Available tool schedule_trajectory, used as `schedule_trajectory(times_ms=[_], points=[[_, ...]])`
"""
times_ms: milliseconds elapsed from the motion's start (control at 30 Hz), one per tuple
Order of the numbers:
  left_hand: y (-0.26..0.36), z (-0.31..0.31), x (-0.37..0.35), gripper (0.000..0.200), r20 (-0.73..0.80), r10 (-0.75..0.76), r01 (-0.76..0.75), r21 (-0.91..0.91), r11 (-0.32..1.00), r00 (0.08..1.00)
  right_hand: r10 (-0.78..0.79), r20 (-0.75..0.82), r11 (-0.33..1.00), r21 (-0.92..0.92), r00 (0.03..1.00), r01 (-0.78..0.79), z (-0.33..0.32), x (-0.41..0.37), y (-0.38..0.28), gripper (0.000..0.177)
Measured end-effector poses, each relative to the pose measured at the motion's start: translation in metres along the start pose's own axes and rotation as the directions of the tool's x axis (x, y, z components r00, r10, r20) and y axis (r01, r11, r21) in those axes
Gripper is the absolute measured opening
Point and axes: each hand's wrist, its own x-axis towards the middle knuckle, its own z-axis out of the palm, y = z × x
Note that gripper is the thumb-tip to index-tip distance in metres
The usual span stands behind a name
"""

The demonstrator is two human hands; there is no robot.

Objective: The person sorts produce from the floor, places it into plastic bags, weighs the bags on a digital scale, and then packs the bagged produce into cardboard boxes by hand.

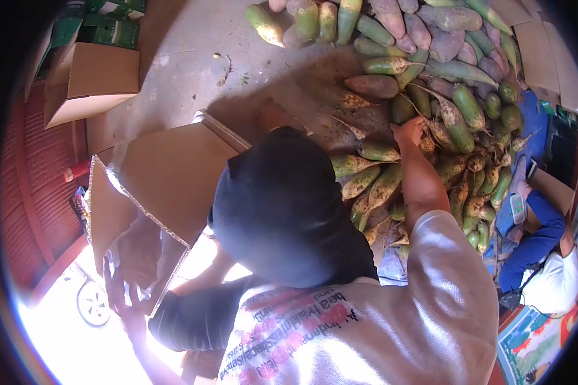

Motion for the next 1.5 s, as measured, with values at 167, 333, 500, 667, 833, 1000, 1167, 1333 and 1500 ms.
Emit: schedule_trajectory(times_ms=[167, 333, 500, 667, 833, 1000, 1167, 1333, 1500], points=[[0.057, -0.038, 0.048, 0.032, -0.257, 0.226, -0.161, 0.25, 0.955, 0.94, -0.037, 0.237, 0.996, 0.082, 0.971, 0.018, -0.036, -0.009, 0.004, 0.11], [0.143, -0.053, 0.121, 0.029, -0.328, 0.55, -0.466, 0.303, 0.832, 0.768, -0.392, 0.513, 0.736, 0.673, 0.764, -0.073, -0.054, -0.003, 0.047, 0.085], [0.265, -0.019, 0.185, 0.036, -0.256, 0.72, -0.763, -0.253, 0.595, 0.646, -0.716, 0.568, 0.392, 0.809, 0.407, -0.439, -0.161, -0.093, 0.019, 0.057], [0.361, 0.039, 0.224, 0.036, -0.351, 0.821, -0.89, -0.245, 0.384, 0.451, -0.918, 0.395, 0.378, 0.852, -0.028, -0.361, -0.224, -0.139, -0.019, 0.063], [0.372, 0.03, 0.235, 0.045, -0.053, 0.758, -0.751, -0.201, 0.629, 0.65, -0.925, 0.371, 0.379, 0.875, -0.086, -0.302, -0.242, -0.143, -0.032, 0.062], [0.368, 0.019, 0.236, 0.044, -0.119, 0.609, -0.548, -0.592, 0.591, 0.784, -0.931, 0.364, 0.359, 0.913, -0.014, -0.194, -0.267, -0.147, -0.05, 0.06], [0.357, 0.018, 0.248, 0.04, -0.127, 0.633, -0.534, -0.675, 0.509, 0.764, -0.947, 0.114, 0.236, 0.881, 0.299, 0.411, -0.286, -0.18, -0.06, 0.073], [0.379, 0.014, 0.22, 0.037, -0.22, 0.684, -0.69, -0.469, 0.551, 0.696, -0.918, -0.079, 0.315, 0.451, 0.388, 0.835, -0.27, -0.174, -0.081, 0.087], [0.375, 0.008, 0.252, 0.033, -0.329, 0.502, -0.601, -0.446, 0.664, 0.8, -0.725, -0.008, 0.238, 0.936, 0.689, 0.26, -0.247, -0.145, -0.092, 0.063]])
